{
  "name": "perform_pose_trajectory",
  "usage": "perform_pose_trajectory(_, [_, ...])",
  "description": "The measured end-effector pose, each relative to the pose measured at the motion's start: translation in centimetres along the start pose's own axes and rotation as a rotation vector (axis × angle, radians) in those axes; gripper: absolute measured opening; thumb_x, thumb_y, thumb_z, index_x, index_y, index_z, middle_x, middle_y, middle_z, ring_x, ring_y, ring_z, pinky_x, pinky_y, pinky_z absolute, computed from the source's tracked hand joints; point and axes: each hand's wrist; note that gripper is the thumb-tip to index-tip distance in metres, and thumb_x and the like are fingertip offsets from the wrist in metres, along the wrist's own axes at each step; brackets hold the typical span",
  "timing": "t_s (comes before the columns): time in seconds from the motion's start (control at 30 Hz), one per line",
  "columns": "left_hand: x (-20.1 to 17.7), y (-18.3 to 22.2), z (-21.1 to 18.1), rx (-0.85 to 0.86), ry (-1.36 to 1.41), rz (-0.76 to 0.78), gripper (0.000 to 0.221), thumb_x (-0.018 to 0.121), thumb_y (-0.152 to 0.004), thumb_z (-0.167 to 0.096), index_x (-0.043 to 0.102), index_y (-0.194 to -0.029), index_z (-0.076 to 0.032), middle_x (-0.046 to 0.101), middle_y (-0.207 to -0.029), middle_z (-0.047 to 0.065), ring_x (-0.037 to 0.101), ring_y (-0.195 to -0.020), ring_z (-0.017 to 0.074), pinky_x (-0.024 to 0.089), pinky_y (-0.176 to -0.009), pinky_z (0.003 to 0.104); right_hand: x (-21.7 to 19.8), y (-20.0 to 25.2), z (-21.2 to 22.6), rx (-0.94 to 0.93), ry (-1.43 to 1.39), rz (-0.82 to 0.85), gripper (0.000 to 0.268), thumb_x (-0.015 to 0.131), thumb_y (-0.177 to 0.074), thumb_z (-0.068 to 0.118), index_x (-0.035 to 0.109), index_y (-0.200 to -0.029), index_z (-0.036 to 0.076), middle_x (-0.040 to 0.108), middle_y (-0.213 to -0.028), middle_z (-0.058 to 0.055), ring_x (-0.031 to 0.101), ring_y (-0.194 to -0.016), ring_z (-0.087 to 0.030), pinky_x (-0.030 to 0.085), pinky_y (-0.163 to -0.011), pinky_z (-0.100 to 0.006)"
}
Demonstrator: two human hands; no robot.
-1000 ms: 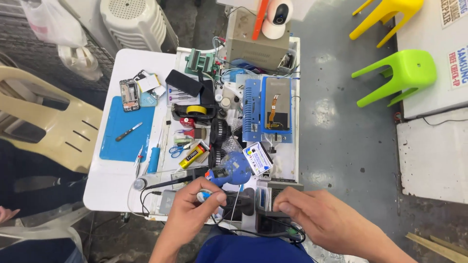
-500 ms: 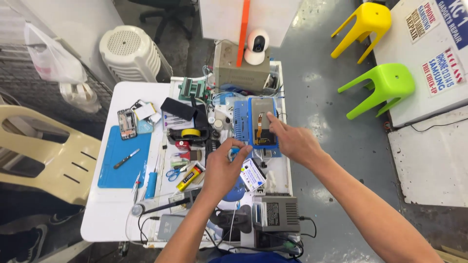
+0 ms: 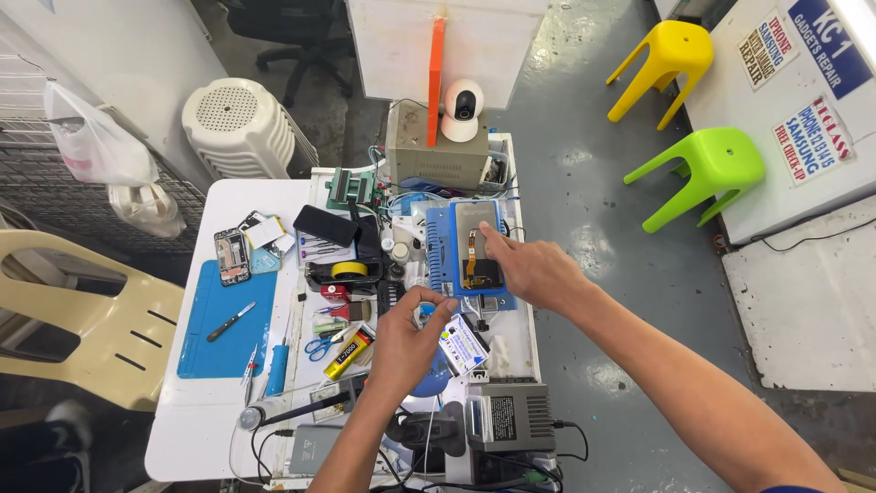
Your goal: The person cleans a small electronic component with a cloth and then uses a soldering iron to work on a circuit board mounted in a blue fixture. The workspace is cluttered with various tools and electronic parts.
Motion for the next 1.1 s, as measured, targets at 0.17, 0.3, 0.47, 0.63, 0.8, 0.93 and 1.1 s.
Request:
perform_pose_trajectory(0.17, [0.3,0.3,0.4,0.016,0.021,-0.009,0.022,0.071,-0.099,-0.03,0.076,-0.096,-0.009,0.078,-0.076,0.017,0.049,-0.04,0.0103,0.037,-0.039,0.024,-1.2,0.1,0.8,0.004,0.016,0.04,0.035,0.026,-0.109,0.02,0.045,-0.138,0.013,0.068,-0.135,-0.014,0.08,-0.082,-0.027,0.066,-0.068,-0.035])
perform_pose_trajectory(0.3, [-0.4,1.0,-0.9,0.007,0.037,-0.001,0.024,0.068,-0.101,-0.031,0.076,-0.097,-0.009,0.078,-0.075,0.016,0.049,-0.04,0.0108,0.037,-0.039,0.024,2.1,-0.8,0.0,-0.02,0.011,-0.046,0.042,0.027,-0.108,0.02,0.039,-0.146,0.011,0.071,-0.127,-0.015,0.079,-0.08,-0.031,0.065,-0.065,-0.04])
perform_pose_trajectory(0.47, [-0.1,0.5,-0.6,-0.202,-0.153,0.01,0.023,0.068,-0.093,-0.047,0.074,-0.09,-0.025,0.077,-0.075,-0.006,0.032,-0.051,0.0104,0.033,-0.055,0.027,7.5,-2.7,-2.3,0.028,-0.187,0.042,0.072,0.039,-0.097,0.028,0.015,-0.164,0.017,0.07,-0.122,-0.018,0.07,-0.078,-0.05,0.051,-0.061,-0.062])
perform_pose_trajectory(0.63, [0.0,-1.3,-2.4,-0.312,-0.147,0.023,0.024,0.069,-0.095,-0.044,0.075,-0.096,-0.021,0.067,-0.065,0.003,0.031,-0.044,0.0139,0.031,-0.049,0.032,4.8,-3.8,-2.2,-0.229,-0.199,-0.388,0.034,0.044,-0.095,0.006,0.049,-0.126,-0.006,0.057,-0.119,-0.025,0.051,-0.118,-0.043,0.041,-0.1,-0.055])
perform_pose_trajectory(0.8, [-0.2,-2.4,-2.9,-0.412,-0.243,0.062,0.027,0.065,-0.098,-0.047,0.075,-0.106,-0.024,0.084,-0.091,0.004,0.043,-0.05,0.0185,0.041,-0.058,0.036,4.9,-5.1,-1.3,-0.239,-0.35,-0.191,0.037,0.034,-0.097,-0.009,0.049,-0.13,-0.012,0.044,-0.153,-0.036,0.04,-0.148,-0.044,0.029,-0.126,-0.055])
perform_pose_trajectory(0.93, [0.9,-2.6,0.6,-0.335,-0.228,-0.072,0.025,0.07,-0.095,-0.047,0.078,-0.099,-0.024,0.076,-0.078,-0.001,0.055,-0.06,0.0208,0.046,-0.065,0.04,6.2,-5.4,-1.8,-0.261,-0.269,-0.18,0.032,0.046,-0.083,-0.012,0.053,-0.113,-0.003,0.045,-0.154,-0.033,0.04,-0.149,-0.042,0.024,-0.127,-0.057])
perform_pose_trajectory(1.1, [1.4,-2.9,2.1,-0.342,-0.247,-0.04,0.025,0.07,-0.094,-0.047,0.077,-0.107,-0.026,0.081,-0.085,-0.002,0.067,-0.065,0.0214,0.056,-0.067,0.041,5.9,-6.0,-1.7,-0.271,-0.195,-0.157,0.037,0.049,-0.081,-0.009,0.053,-0.118,-0.004,0.046,-0.154,-0.031,0.041,-0.149,-0.041,0.023,-0.126,-0.061])
Point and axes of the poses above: each hand's wrist, its own y-axis away from the middle knuckle, its own x-axis out of the palm, z = x × y
